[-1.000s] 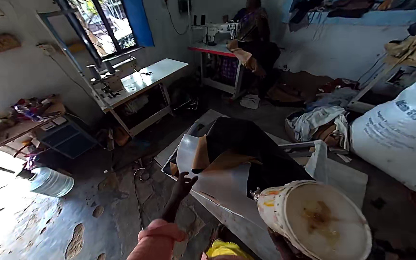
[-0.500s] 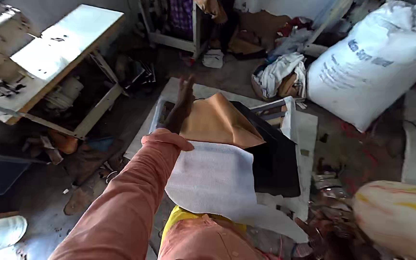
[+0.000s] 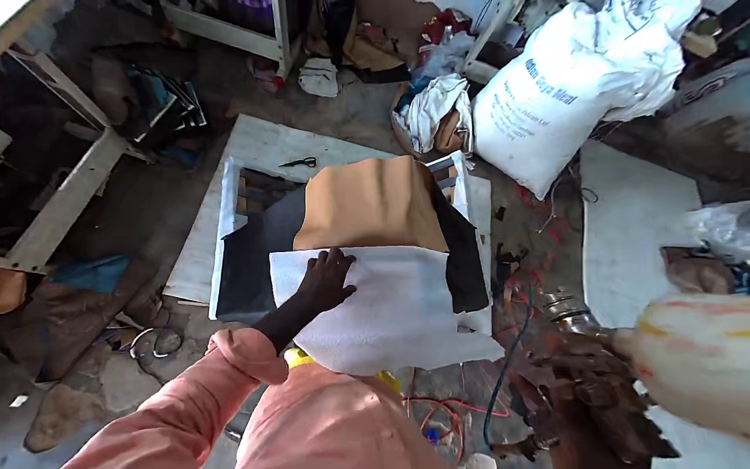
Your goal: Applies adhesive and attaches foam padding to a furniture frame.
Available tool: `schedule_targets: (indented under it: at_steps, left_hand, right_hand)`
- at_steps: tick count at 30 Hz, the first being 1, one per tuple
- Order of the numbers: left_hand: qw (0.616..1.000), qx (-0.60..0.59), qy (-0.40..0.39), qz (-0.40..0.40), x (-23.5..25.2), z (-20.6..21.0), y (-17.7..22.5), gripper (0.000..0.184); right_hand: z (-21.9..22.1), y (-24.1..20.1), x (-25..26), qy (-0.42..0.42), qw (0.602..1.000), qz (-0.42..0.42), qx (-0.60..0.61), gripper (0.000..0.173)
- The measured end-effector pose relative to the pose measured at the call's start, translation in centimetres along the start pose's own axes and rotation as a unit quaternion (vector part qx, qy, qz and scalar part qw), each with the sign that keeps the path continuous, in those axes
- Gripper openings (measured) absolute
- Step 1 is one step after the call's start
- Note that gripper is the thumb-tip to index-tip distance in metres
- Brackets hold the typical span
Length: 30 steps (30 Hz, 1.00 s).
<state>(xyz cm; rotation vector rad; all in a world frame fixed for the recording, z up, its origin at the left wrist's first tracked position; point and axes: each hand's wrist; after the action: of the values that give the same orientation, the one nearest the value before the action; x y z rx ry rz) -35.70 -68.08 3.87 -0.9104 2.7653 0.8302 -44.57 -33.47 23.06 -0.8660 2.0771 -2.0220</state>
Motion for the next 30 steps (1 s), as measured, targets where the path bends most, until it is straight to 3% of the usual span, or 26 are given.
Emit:
schedule_targets:
  at_steps: [3,5,7,9,10,12,14,16,24,30]
  left_hand:
    - [0.999,0.038,-0.010,-0.015,1.4,0.2,0.0,0.104]
    - [0.999,0.041,-0.018,-0.016,2.0,-0.2,0.5,0.109]
    - [0.998,0.042,-0.036,-0.006,2.6,-1.1,1.1,0.092]
    - [0.997,0.026,-0.062,0.048,1.6,-1.7,1.7,0.057]
    - [0.992,0.018,-0.090,0.086,0.5,-1.9,2.1,0.039]
    - [0.970,0.000,-0.196,0.141,-3.0,-2.2,3.2,0.026]
    - [0.937,0.011,-0.308,0.165,-5.5,-0.8,3.9,0.027]
    - [0.915,0.033,-0.362,0.176,-7.1,1.3,4.2,0.030]
    - [0.913,0.051,-0.336,0.227,-8.3,3.3,4.0,0.030]
    - [0.918,0.070,-0.331,0.208,-7.8,2.7,2.2,0.031]
  right_hand:
    - [1.1,1.0,-0.6,-0.042,0.999,-0.002,-0.001,0.024]
    - [2.2,1.0,-1.4,-0.015,0.999,0.036,0.004,0.027]
    - [3.1,1.3,-1.6,0.014,0.998,0.054,0.000,0.026]
    - [3.7,1.4,-1.7,0.033,0.997,0.070,0.000,0.023]
    - [3.9,1.4,-1.8,0.043,0.996,0.083,-0.002,0.023]
    - [4.1,1.4,-1.7,0.053,0.992,0.116,-0.021,0.023]
    - [4.1,1.9,-1.8,0.043,0.988,0.136,-0.055,0.024]
    - [4.4,2.6,-1.8,0.033,0.984,0.152,-0.082,0.026]
    - [6.2,5.3,-1.0,0.021,0.972,0.183,-0.148,0.025]
    - [6.2,5.9,-0.7,0.014,0.967,0.166,-0.192,0.028]
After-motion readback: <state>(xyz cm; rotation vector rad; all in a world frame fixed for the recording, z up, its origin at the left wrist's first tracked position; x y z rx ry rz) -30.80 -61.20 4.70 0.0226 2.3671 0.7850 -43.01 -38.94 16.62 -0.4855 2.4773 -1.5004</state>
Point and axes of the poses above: each hand's wrist, its own x-axis towards the middle knuckle, its own z-axis out of the palm, y = z × x, and after that the axes turned 12 degrees about -z, right-handed
